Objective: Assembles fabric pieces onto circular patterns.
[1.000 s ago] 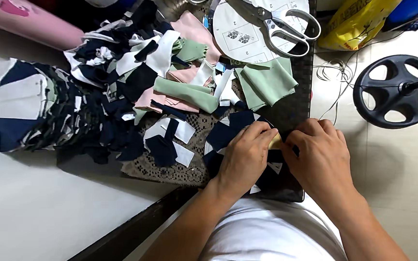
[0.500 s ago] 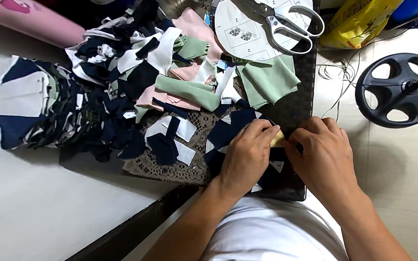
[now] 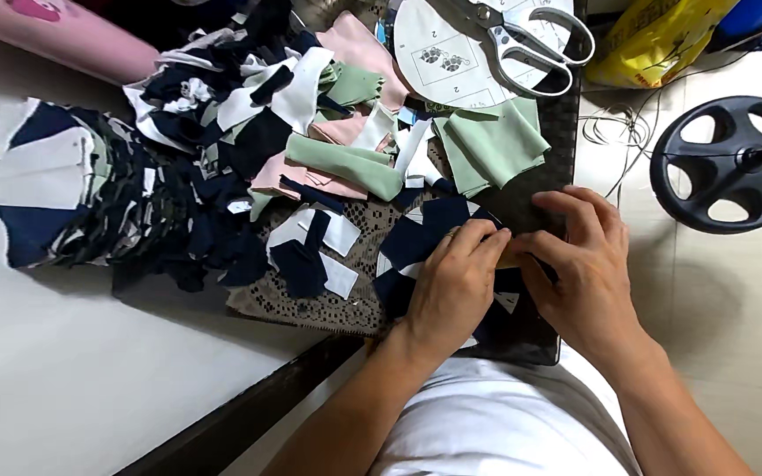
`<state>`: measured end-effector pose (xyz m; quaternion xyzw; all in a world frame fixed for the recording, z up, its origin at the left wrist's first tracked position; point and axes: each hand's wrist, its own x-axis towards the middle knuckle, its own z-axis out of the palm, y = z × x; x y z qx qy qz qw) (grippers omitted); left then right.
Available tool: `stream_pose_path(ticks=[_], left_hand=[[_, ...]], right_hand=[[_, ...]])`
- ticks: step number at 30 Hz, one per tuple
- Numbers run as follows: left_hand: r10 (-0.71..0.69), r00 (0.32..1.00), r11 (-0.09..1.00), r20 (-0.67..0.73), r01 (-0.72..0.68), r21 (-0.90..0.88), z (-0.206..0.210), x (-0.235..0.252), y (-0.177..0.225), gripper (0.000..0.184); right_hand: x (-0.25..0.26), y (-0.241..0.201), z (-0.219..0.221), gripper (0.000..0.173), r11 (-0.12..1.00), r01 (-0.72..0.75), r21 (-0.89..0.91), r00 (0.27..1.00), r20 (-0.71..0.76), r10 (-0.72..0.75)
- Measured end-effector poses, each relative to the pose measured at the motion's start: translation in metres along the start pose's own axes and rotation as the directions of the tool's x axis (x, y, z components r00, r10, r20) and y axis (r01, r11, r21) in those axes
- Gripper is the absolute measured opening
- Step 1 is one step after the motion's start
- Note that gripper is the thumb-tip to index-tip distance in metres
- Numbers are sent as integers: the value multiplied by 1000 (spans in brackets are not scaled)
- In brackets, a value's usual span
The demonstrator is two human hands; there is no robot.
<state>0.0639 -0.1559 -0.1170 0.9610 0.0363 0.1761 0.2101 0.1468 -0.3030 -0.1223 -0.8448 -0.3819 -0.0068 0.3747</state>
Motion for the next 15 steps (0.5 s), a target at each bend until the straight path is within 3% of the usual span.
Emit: stream_pose_path(ticks=[3, 6, 10, 15], left_hand=[[-25, 1000, 1000, 15, 25, -13, -3, 0, 1, 22], [-137, 986, 989, 94, 142, -48, -16, 1, 5, 24], [-312, 927, 946, 207, 324, -28, -34, 3, 7, 25], [-431, 855, 894, 288, 448, 6, -43, 5, 3, 20]], right_hand=[[-3, 7, 9, 15, 1000, 3, 11, 1000, -9, -3], [-6, 11, 12, 15, 1000, -13, 25, 1000, -10, 13], [-8, 14, 16, 15, 998, -9, 61, 999, -32, 11], [-11, 17, 20, 17, 997, -5, 78, 999, -46, 9]])
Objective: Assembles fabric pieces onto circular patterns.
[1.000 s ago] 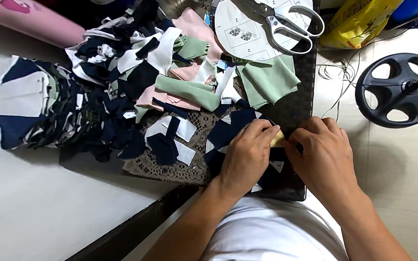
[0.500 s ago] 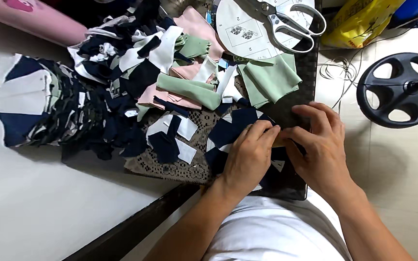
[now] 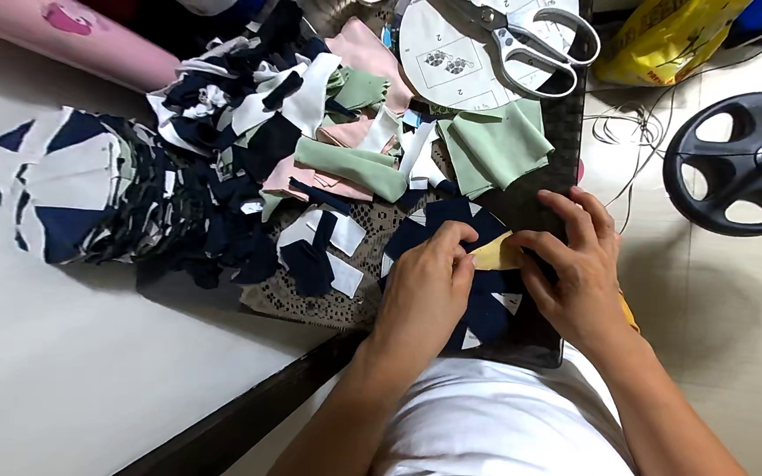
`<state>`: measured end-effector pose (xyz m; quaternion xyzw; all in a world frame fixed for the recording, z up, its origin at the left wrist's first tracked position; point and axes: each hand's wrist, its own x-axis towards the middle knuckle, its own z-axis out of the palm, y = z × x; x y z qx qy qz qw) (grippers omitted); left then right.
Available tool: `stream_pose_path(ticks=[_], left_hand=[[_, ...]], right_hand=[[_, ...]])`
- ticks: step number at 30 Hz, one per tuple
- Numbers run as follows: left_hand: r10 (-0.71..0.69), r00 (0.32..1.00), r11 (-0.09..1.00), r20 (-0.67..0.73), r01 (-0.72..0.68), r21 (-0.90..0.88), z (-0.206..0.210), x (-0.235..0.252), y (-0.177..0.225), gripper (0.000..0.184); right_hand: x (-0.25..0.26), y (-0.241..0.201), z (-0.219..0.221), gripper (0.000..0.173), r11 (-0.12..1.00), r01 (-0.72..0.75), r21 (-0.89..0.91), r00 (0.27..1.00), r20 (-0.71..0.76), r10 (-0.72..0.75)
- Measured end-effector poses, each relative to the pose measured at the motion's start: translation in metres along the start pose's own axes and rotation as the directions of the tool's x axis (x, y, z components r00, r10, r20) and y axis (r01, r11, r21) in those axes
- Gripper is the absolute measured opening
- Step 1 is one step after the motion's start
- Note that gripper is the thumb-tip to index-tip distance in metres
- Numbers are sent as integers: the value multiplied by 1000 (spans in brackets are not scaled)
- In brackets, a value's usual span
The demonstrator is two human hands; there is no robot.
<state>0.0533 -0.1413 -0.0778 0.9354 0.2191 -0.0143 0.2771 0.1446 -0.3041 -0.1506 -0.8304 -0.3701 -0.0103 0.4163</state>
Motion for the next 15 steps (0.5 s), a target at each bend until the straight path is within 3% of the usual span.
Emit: stream_pose_path(ticks=[8, 11, 15], left_hand=[[-78, 997, 987, 5, 76, 140, -3, -2, -3, 12], [57, 991, 973, -124, -28, 228, 1, -5, -1, 10], [306, 930, 938, -204, -257, 235, 19, -5, -9, 27]], right_hand=[[0, 2, 1, 18, 1000, 4, 12, 1000, -8, -4], [-1, 2, 2, 18, 1000, 4, 7, 1000, -6, -4], [-2, 4, 3, 19, 1000, 9, 6, 1000, -9, -9]])
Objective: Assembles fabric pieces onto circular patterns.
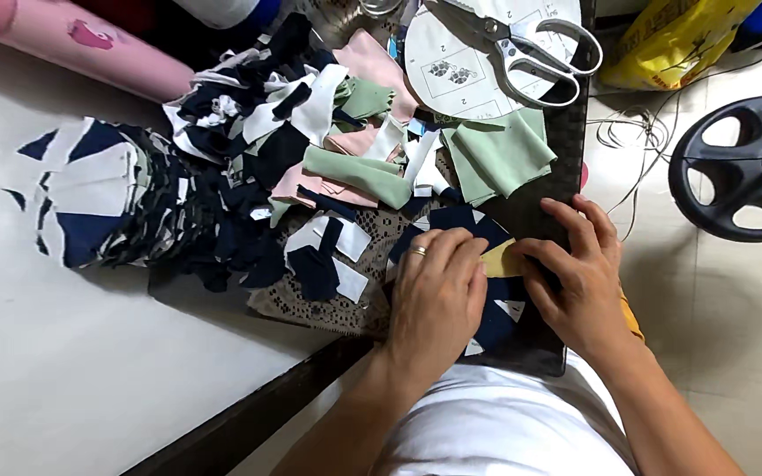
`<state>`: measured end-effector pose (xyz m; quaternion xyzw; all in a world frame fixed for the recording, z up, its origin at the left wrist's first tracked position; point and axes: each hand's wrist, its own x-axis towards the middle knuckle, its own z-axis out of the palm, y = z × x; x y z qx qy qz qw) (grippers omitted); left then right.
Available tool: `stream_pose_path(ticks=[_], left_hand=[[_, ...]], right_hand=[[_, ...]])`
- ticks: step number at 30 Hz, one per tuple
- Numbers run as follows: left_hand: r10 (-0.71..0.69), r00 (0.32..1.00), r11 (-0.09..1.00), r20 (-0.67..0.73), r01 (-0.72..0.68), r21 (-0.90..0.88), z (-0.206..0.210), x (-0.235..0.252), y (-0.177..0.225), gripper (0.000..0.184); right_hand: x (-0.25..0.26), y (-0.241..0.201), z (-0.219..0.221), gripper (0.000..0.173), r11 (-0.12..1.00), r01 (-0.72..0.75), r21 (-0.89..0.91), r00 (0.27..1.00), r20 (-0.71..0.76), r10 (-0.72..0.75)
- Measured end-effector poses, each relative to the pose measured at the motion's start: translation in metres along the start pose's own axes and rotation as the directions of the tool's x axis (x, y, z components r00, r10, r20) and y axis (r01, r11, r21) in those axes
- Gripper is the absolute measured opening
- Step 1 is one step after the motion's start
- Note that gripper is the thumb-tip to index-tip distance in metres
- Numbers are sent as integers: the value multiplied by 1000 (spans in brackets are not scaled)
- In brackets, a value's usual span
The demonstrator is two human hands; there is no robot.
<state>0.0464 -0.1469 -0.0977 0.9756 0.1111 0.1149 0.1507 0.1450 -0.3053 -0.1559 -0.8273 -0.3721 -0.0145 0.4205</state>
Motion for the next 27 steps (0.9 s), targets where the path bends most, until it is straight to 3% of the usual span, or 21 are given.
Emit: stream_pose_path(ticks=[3, 11, 17, 20, 27], left_hand=[[86, 996, 996, -26, -87, -20, 17, -3, -6, 32], [158, 986, 987, -53, -156, 32, 35, -5, -14, 39], [153, 986, 988, -70, -151, 30, 38, -5, -13, 39], [150, 986, 989, -78, -150, 9, 38, -5, -12, 38], [130, 989, 991, -68, -132, -15, 37, -4, -11, 38]], right_hand=[[-1, 2, 2, 19, 1000, 1, 10, 1000, -13, -1], [-3, 4, 4, 19, 999, -4, 53, 1000, -19, 5], [-6, 5, -9, 20, 939, -73, 337, 981, -146, 129], [-4, 2, -13, 22, 951, -118, 287, 975, -148, 165], [-4, 4, -3, 51, 989, -145, 18, 989, -10, 145]])
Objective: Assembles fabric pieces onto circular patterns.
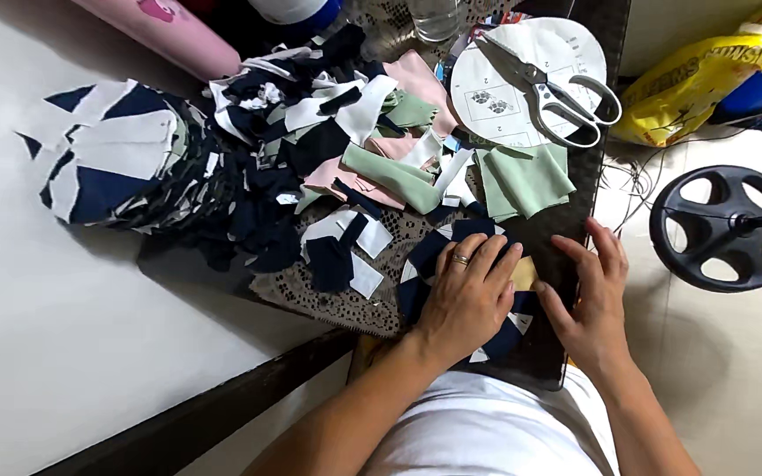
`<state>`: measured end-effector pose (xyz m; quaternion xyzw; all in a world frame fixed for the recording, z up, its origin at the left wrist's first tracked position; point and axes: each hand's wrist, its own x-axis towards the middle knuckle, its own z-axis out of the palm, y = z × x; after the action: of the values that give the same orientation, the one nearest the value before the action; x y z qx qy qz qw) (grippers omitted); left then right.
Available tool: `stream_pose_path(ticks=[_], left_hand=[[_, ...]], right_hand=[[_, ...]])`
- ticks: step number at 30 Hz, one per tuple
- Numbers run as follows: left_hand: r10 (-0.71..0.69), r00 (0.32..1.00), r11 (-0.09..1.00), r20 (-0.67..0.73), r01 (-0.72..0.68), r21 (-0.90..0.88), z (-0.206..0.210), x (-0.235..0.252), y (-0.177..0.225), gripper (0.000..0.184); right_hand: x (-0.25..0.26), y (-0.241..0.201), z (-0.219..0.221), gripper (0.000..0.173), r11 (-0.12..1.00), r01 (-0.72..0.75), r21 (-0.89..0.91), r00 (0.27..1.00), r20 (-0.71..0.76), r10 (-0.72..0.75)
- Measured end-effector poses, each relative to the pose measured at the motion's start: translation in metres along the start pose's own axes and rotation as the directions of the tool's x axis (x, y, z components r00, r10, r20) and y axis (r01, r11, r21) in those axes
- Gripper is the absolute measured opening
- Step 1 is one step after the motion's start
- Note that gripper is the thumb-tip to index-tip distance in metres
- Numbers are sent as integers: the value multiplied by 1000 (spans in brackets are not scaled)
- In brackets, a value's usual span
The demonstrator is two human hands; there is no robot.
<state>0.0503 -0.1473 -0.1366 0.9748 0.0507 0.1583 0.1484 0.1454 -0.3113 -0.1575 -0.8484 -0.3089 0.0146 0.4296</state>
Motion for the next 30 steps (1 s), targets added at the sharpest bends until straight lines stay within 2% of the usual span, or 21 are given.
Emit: stream_pose_path(ticks=[6, 9, 11, 13, 16, 20, 25, 30], left_hand=[[-31, 999, 995, 29, 34, -96, -17, 3, 3, 39], [9, 1000, 996, 17, -7, -90, -20, 0, 2, 40], [15, 1000, 996, 17, -14, -94, -21, -3, 1, 38], [-26, 1000, 994, -9, 25, -105, -21, -3, 1, 31], [-174, 985, 976, 14, 174, -127, -31, 2, -1, 22], [-304, 943, 941, 138, 320, -110, -46, 2, -4, 17], [-302, 941, 945, 153, 317, -83, -45, -2, -2, 18], [-285, 948, 954, 145, 296, -57, -41, -1, -3, 17]], right_hand=[[3, -2, -15, 47, 966, -72, 246, 994, -56, 89], [4, 1, -21, 33, 965, -34, 259, 994, -93, 59], [0, 3, -22, 21, 973, -4, 232, 994, -108, 30], [-7, 2, -22, 18, 982, 19, 185, 994, -107, 1], [-17, -2, -21, 18, 992, 51, 117, 995, -96, -40], [-22, -11, -15, 18, 989, 149, 14, 982, -119, -147], [-30, -16, -11, 13, 968, 241, -64, 961, -126, -247], [-38, -14, -8, 16, 965, 234, -115, 964, -102, -246]])
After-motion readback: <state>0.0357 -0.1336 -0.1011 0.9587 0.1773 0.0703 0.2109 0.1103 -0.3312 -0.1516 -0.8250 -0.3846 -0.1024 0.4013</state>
